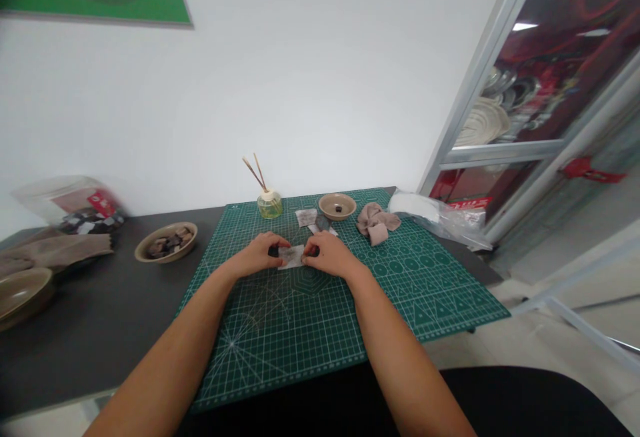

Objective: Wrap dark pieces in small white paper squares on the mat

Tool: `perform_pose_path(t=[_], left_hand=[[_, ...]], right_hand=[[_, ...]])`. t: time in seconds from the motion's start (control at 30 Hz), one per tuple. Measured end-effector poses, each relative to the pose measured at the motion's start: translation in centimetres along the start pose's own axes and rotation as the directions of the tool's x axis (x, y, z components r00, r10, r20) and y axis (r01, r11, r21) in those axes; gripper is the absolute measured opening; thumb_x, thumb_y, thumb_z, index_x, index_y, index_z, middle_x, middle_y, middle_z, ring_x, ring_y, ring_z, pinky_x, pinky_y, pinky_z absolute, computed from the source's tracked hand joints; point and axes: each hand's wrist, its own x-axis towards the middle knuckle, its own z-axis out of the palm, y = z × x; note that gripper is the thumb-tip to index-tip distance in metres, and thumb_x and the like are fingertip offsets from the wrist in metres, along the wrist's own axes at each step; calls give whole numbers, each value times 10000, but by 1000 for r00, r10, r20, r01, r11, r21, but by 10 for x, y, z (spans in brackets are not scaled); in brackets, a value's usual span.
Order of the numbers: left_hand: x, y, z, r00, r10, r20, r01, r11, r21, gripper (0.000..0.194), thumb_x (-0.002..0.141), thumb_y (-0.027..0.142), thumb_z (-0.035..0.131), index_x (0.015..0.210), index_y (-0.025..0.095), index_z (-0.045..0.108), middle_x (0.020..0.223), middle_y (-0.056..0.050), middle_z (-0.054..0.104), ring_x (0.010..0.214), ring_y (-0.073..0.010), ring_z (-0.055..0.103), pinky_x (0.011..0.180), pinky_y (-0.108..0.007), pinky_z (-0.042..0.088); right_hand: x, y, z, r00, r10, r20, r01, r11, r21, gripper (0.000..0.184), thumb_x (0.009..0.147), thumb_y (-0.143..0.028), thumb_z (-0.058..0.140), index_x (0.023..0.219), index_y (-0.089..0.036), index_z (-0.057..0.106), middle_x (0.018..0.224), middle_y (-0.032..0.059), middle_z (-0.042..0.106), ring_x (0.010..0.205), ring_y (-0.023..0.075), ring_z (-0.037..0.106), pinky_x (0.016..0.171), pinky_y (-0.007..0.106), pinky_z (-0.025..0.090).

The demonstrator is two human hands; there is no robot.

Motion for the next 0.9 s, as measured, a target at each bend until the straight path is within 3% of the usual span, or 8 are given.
perform_pose_path(t=[0.13,0.3,0.47,0.63,0.9], left_hand=[[1,-1,1,1000,5,-2,-5,1000,-4,386,696,265,629,1078,210,622,1069,-51,588,1052,-242,490,924,-360,375],[1,-2,1,1000,12,2,-12,1000,-5,377,697,271,628,1071,225,619,1076,-43,585,1051,-239,490,926,-362,374],[1,-2,1,1000,5,-1,-5,1000,-4,376,696,275,633,1067,218,618,1074,-49,586,1050,-241,491,923,-366,375],[1,-2,1,1000,22,-5,-22,1000,4,370,695,276,637,1061,223,619,1082,-46,590,1054,-239,493,929,-365,371],[1,-4,3,1000,23,-9,-23,1000,-15,386,693,286,636,1075,227,620,1064,-43,588,1045,-239,493,924,-362,377]], right_hand=[[1,0,2,998,-60,26,59,998,33,52,705,-157,679,752,-161,658,734,11,593,763,150,520,686,257,377],[1,2,1,999,22,-48,-25,999,-46,53,698,-169,690,739,-160,657,721,15,594,765,161,513,710,278,375],[4,1,6,997,-74,15,73,997,34,61,727,-194,682,780,-167,667,754,13,590,765,149,516,700,264,378],[8,5,9,996,14,-85,-21,996,-90,51,743,-184,671,791,-170,671,742,22,591,785,166,501,746,298,357],[12,1,11,995,40,-90,-51,990,-128,74,767,-205,659,826,-166,683,766,39,576,807,176,481,746,297,351]])
